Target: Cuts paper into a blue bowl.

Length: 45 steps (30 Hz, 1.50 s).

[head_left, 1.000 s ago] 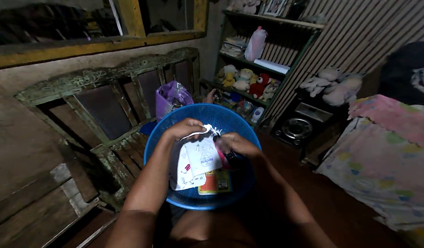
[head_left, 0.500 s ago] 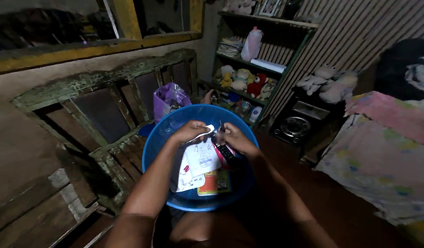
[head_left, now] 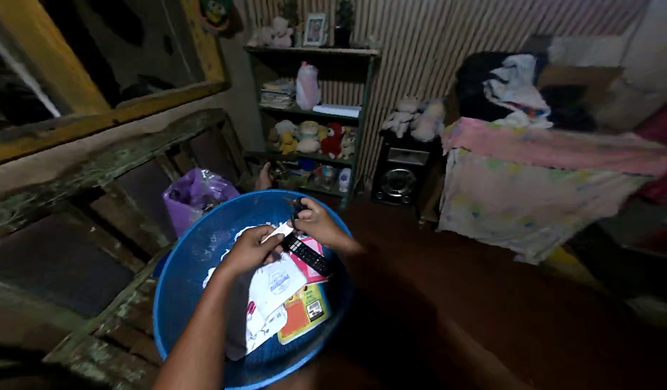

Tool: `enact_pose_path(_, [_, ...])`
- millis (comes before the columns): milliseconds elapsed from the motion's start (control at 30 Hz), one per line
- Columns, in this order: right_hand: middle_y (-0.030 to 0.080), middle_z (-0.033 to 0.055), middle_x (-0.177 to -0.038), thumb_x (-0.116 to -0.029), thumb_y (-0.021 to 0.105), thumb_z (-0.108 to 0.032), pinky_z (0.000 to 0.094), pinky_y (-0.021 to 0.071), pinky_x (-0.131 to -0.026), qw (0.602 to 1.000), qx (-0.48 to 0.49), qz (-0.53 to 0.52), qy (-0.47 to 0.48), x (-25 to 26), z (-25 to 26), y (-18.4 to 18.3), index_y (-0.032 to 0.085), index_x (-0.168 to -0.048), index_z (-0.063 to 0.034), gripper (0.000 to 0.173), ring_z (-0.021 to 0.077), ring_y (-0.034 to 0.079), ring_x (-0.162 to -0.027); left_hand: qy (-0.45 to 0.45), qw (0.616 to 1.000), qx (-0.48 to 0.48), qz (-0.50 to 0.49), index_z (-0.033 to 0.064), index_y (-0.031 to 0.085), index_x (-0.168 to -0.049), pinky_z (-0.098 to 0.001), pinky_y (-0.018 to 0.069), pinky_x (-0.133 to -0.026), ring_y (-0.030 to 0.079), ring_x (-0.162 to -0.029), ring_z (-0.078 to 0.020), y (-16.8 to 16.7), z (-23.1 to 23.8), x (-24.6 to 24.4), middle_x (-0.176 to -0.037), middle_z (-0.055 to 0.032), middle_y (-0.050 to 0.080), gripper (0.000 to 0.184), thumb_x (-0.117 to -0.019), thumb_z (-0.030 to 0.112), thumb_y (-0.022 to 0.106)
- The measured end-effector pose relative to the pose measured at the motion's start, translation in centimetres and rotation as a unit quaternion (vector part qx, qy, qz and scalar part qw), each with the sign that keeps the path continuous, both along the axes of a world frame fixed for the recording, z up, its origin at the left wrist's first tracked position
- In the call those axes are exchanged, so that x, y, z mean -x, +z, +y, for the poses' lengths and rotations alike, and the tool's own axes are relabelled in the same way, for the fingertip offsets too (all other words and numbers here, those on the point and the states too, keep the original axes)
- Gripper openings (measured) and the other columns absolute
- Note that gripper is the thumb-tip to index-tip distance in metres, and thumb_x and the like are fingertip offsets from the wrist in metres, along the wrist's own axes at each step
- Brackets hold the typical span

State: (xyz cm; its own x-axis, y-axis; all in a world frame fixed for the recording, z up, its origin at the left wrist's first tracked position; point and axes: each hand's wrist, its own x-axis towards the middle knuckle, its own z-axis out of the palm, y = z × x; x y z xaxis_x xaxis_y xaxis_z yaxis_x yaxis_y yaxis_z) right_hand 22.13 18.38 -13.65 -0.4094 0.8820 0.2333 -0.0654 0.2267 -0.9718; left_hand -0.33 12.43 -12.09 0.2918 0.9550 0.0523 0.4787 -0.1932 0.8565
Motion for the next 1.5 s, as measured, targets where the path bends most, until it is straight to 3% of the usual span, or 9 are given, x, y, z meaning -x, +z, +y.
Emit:
enact_pose_path(167, [0.072,0.0125,-0.092,-0.0918,0.076,-0.017,0.0377,0.0616,-0.076,1.0,-0.015,0.0,-0.002,0.2,0.1,-0.3,0.047,-0.144,-0.0065,0.061,0.0205,0.071,-0.078,-0.01,1.0,-0.024,0.018,0.0079,0.069,-0.107,-0.0278,0.0528,-0.05,0.062,-0.054,-0.0123,-0.1,0.1,0.4,-0.08,-0.0028,0.074,0.026,-0.1054,0.032,0.059])
enact_pose_path(367, [0.073,0.0124,-0.092,-0.0939,0.073,-0.018,0.0353,0.0612,-0.074,1.0,-0.013,-0.015,-0.006,0.4,0.2,-0.6,0.046,-0.144,-0.0031,0.059,0.0188,0.071,-0.078,0.003,1.0,-0.017,-0.013,0.0064,0.068,-0.112,-0.0282,0.0522,-0.049,0.061,-0.054,-0.0132,-0.6,0.0,0.5,-0.077,-0.0041,0.071,0.027,-0.1067,0.029,0.056])
enact_pose_path(533, [0.071,0.0115,-0.093,-0.0978,0.071,-0.032,0.033,0.0594,-0.069,0.999,0.002,-0.051,0.019,0.5,-0.7,0.0,0.048,-0.141,-0.0069,0.056,0.0175,0.069,-0.076,0.084,0.99,-0.041,-0.106,0.0043,0.068,-0.109,-0.024,0.0444,-0.048,0.053,-0.052,-0.0093,0.0,0.0,0.7,-0.072,-0.0025,0.066,0.026,-0.1082,0.026,0.053])
enact_pose_path(633, [0.068,0.0116,-0.098,-0.1003,0.065,-0.04,0.0344,0.057,-0.071,0.993,-0.006,-0.117,0.031,0.5,-1.3,0.4,0.059,-0.127,-0.0054,0.044,0.0171,0.066,-0.079,0.119,0.973,-0.045,-0.191,0.0045,0.066,-0.11,-0.0231,0.0434,-0.049,0.05,-0.052,-0.0085,0.3,-0.2,0.5,-0.072,-0.0026,0.063,0.027,-0.109,0.027,0.051])
enact_pose_path(767, [0.068,0.0103,-0.099,-0.1042,0.053,-0.051,0.035,0.0576,-0.075,0.985,-0.003,-0.159,0.063,0.7,-1.5,0.3,0.063,-0.117,-0.0048,0.049,0.0171,0.067,-0.084,0.132,0.959,-0.045,-0.247,0.006,0.065,-0.113,-0.0238,0.0444,-0.051,0.048,-0.052,-0.0087,0.0,-0.2,0.1,-0.069,-0.0017,0.059,0.028,-0.1095,0.029,0.05])
enact_pose_path(900, [0.067,0.0093,-0.097,-0.1077,0.047,-0.046,0.0326,0.0573,-0.076,0.982,-0.012,-0.15,0.112,0.8,-1.5,0.0,0.064,-0.113,-0.0025,0.047,0.0156,0.067,-0.086,0.125,0.957,-0.037,-0.258,0.0054,0.065,-0.117,-0.0224,0.0414,-0.047,0.046,-0.05,-0.0082,-0.2,-0.2,-0.5,-0.07,-0.0028,0.059,0.031,-0.1098,0.031,0.049])
enact_pose_path(1200, [0.068,0.0076,-0.093,-0.1077,0.048,-0.046,0.032,0.0578,-0.074,0.978,-0.017,-0.152,0.141,0.5,-1.2,-0.2,0.066,-0.109,-0.0039,0.046,0.0153,0.067,-0.083,0.123,0.947,-0.019,-0.297,0.0062,0.065,-0.118,-0.0216,0.0402,-0.046,0.045,-0.048,-0.0082,-0.4,0.1,-1.2,-0.069,-0.0032,0.058,0.032,-0.1094,0.034,0.05])
enact_pose_path(1500, [0.068,0.0079,-0.092,-0.1085,0.046,-0.044,0.0322,0.0584,-0.073,0.985,0.0,-0.125,0.122,0.5,-1.2,-0.1,0.065,-0.109,-0.0026,0.046,0.0158,0.068,-0.081,0.112,0.951,-0.018,-0.287,0.0043,0.065,-0.117,-0.0222,0.0417,-0.047,0.046,-0.049,-0.0084,-0.7,0.0,-2.1,-0.071,-0.005,0.062,0.032,-0.1097,0.031,0.05])
